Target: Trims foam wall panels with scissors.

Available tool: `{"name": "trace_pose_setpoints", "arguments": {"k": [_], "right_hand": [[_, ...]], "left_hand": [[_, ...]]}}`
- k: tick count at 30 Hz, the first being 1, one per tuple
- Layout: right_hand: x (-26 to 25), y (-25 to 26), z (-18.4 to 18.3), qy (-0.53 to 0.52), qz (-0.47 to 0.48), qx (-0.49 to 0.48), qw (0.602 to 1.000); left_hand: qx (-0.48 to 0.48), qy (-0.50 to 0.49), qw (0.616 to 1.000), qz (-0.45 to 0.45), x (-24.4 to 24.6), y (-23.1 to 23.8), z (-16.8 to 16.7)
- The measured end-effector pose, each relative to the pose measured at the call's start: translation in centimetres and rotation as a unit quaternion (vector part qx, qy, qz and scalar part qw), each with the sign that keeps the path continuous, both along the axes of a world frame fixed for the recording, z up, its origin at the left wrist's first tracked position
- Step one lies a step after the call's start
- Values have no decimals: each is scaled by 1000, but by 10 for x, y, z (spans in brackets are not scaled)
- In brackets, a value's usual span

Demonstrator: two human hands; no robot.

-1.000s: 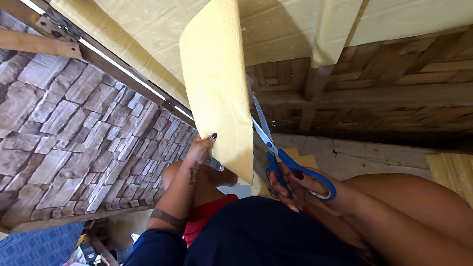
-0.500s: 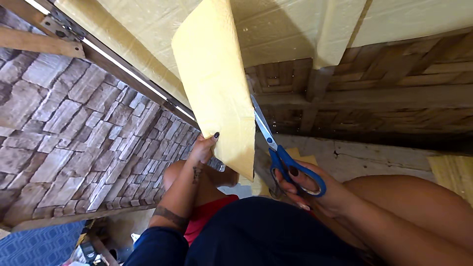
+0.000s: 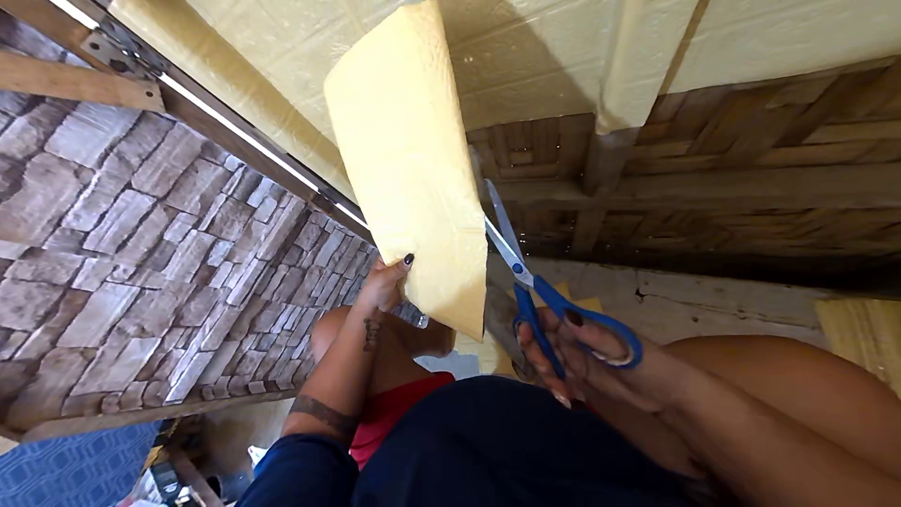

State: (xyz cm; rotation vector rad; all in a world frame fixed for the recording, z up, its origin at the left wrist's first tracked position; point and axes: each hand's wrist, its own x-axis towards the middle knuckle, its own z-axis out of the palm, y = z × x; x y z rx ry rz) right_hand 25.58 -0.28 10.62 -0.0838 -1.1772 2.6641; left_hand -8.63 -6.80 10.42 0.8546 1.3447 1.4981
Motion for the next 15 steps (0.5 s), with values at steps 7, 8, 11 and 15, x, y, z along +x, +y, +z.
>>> {"name": "trace_pose_setpoints", "arguments": {"k": [7, 8, 11, 15], "right_hand": [[22, 31, 5, -68, 136, 58, 987], [25, 34, 8, -95, 135, 82, 983], [39, 42, 16, -126, 109, 145, 975], [40, 42, 16, -76, -104, 158, 979]], "left_hand": [[-9, 94, 995, 20, -37, -5, 23], [-7, 114, 993, 25, -46, -7, 28], [9, 151, 985, 88, -80, -22, 44], [26, 121, 982, 141, -104, -41, 58]]}}
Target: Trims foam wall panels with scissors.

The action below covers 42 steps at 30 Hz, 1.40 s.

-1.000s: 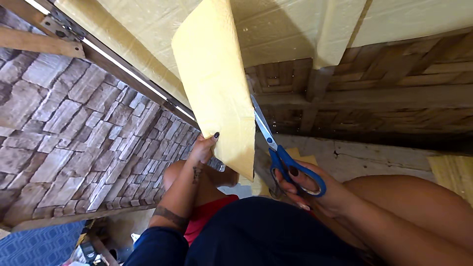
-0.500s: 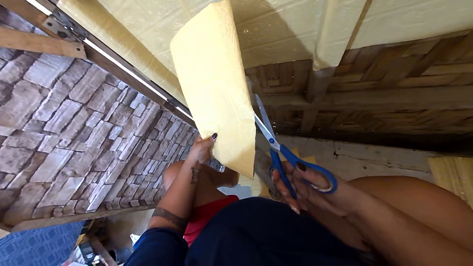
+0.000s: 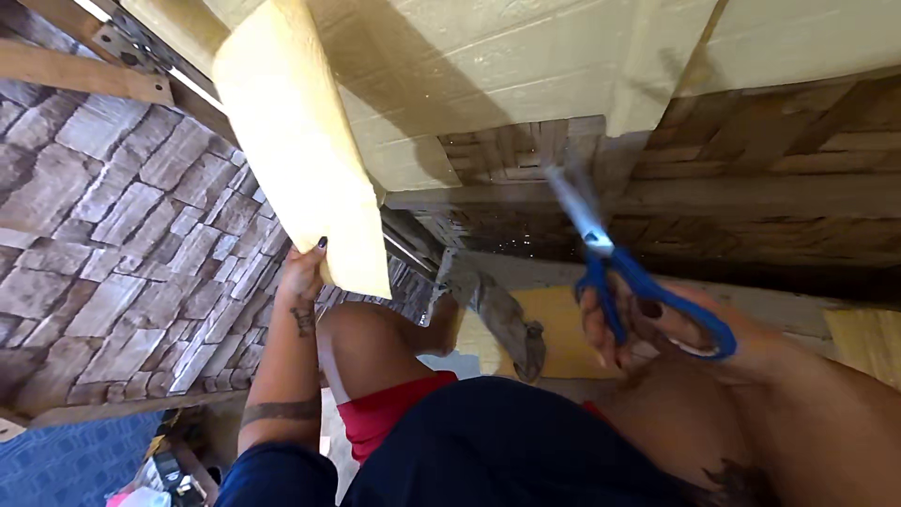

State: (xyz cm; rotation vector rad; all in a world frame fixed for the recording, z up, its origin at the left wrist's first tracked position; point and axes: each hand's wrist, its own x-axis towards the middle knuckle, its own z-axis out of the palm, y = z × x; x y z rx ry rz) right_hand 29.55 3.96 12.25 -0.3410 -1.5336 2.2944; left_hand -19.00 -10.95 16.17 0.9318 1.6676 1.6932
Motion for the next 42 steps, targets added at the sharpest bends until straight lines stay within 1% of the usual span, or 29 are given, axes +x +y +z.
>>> {"name": "trace_pose_setpoints", "arguments": {"k": [2, 4, 6, 9, 11, 13, 15, 18, 22, 25, 28, 30, 32, 34, 36, 38, 40, 42], "right_hand": [[-14, -7, -5, 27, -132, 52, 989], [-29, -13, -10, 48, -217, 95, 970], [-42, -20, -13, 62, -271, 117, 953], [-51, -28, -16, 71, -309, 108, 942], [-52, -30, -12, 30, -350, 80, 933], [-49, -28, -7, -30, -384, 44, 922], [-46, -22, -4, -41, -399, 15, 916], [-42, -13, -3, -16, -398, -10, 917], [-35, -3, -8, 44, -393, 2, 919], [-30, 2, -8, 110, -375, 16, 920], [-25, 7, -8, 152, -361, 12, 920], [-24, 10, -10, 171, -357, 1, 918], [-23, 11, -12, 173, -365, -5, 915], [-24, 9, -13, 165, -378, 3, 911], [-26, 7, -15, 151, -392, 28, 907], [-29, 4, -17, 124, -413, 80, 899], [-33, -2, -16, 90, -456, 116, 878], [-38, -12, -14, 48, -491, 143, 858]], "left_hand": [[-13, -4, 1000, -10, 25, -1, -2], [-35, -2, 999, -34, 59, 4, -14], [-49, -4, 995, -86, 91, 11, -32], [-91, 20, 983, -158, 134, 20, -53], [-103, 30, 974, -199, 156, 24, -58], [-99, 14, 970, -220, 174, 25, -57], [-101, 16, 968, -231, 182, 26, -55], [-76, 18, 964, -254, 187, 22, -55], [-66, 20, 961, -269, 200, 12, -46], [-22, 44, 947, -317, 202, 7, -37], [3, 86, 926, -368, 201, 8, -14], [43, 109, 912, -393, 201, 15, 3], [78, 134, 909, -388, 207, 22, 22], [62, 152, 920, -355, 215, 26, 40], [23, 123, 937, -325, 221, 34, 52], [4, 77, 950, -302, 222, 43, 55], [4, 27, 961, -277, 219, 51, 50], [12, -26, 964, -263, 211, 61, 36]]}}
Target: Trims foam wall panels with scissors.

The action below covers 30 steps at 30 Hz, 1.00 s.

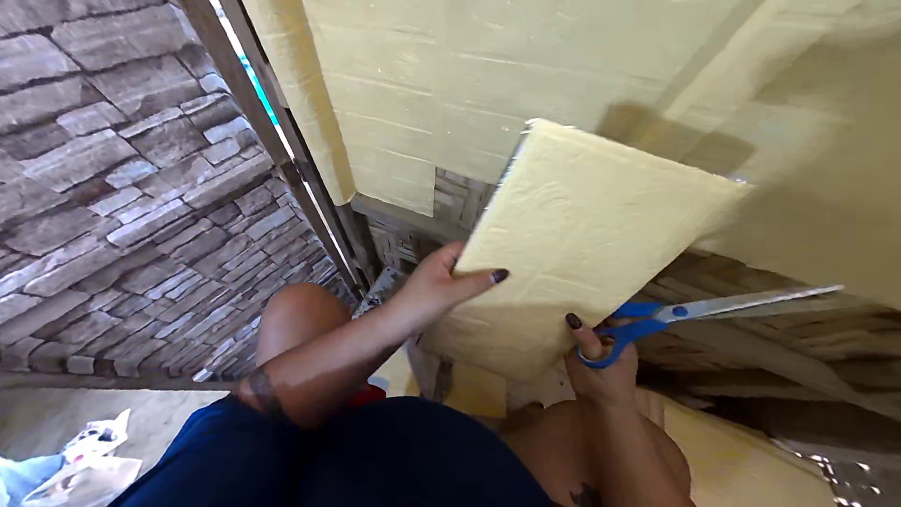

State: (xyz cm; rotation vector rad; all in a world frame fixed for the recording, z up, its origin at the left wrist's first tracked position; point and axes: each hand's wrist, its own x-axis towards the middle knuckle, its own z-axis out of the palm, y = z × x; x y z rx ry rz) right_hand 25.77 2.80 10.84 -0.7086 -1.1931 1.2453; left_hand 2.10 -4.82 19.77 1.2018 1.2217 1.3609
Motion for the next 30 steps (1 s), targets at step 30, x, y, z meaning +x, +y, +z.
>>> {"name": "trace_pose_setpoints", "arguments": {"k": [30], "right_hand": [[21, -24, 17, -78, 716, -89, 688]], "left_hand": [[185, -207, 951, 140, -128, 12, -32]]}}
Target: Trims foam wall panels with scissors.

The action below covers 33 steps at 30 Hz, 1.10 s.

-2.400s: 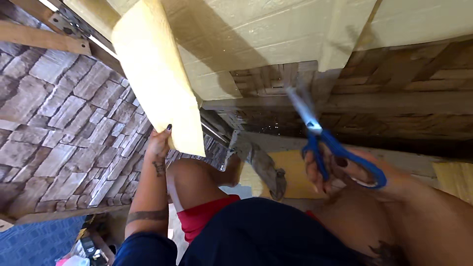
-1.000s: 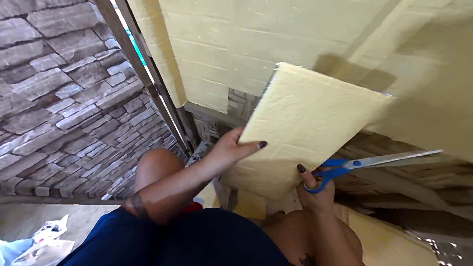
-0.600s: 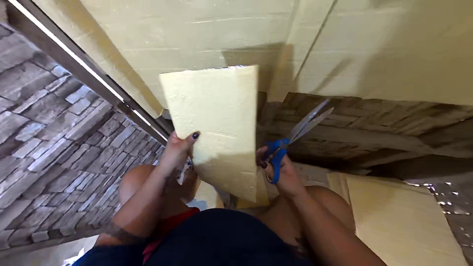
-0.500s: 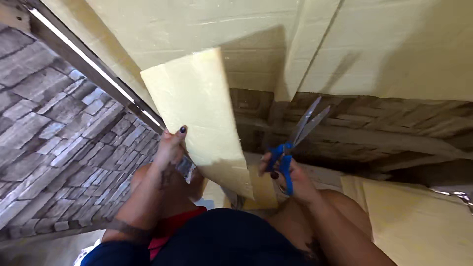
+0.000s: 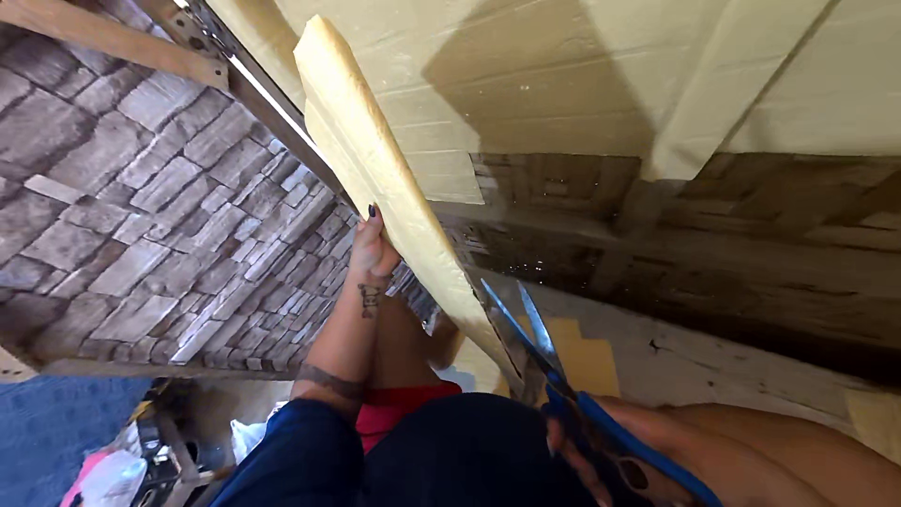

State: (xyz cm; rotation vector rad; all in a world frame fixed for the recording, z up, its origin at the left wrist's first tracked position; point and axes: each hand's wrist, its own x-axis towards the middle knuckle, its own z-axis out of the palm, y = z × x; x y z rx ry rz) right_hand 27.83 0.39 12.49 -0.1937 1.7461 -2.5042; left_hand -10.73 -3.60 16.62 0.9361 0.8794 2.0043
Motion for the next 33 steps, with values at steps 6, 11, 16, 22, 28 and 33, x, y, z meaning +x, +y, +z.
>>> {"name": "trace_pose_setpoints", "arguments": {"k": [6, 11, 16, 22, 28, 33], "right_hand": [[1, 1, -2, -25, 10, 8, 1000], [-1, 1, -9, -13, 19, 16, 1000], [-2, 1, -7, -21, 29, 25, 999], [-4, -1, -9, -22, 25, 32, 999], [-6, 0, -10, -36, 30, 46, 998], [-9, -2, -11, -46, 11, 60, 997]], "left_hand": [[8, -14, 1000, -19, -2, 4, 1], [25, -29, 998, -57, -5, 3, 0], [22, -39, 997, -61, -4, 1, 2], [-16, -15, 999, -27, -2, -10, -1], [-8, -6, 999, -43, -7, -11, -2], [-7, 29, 999, -38, -3, -10, -5]]}}
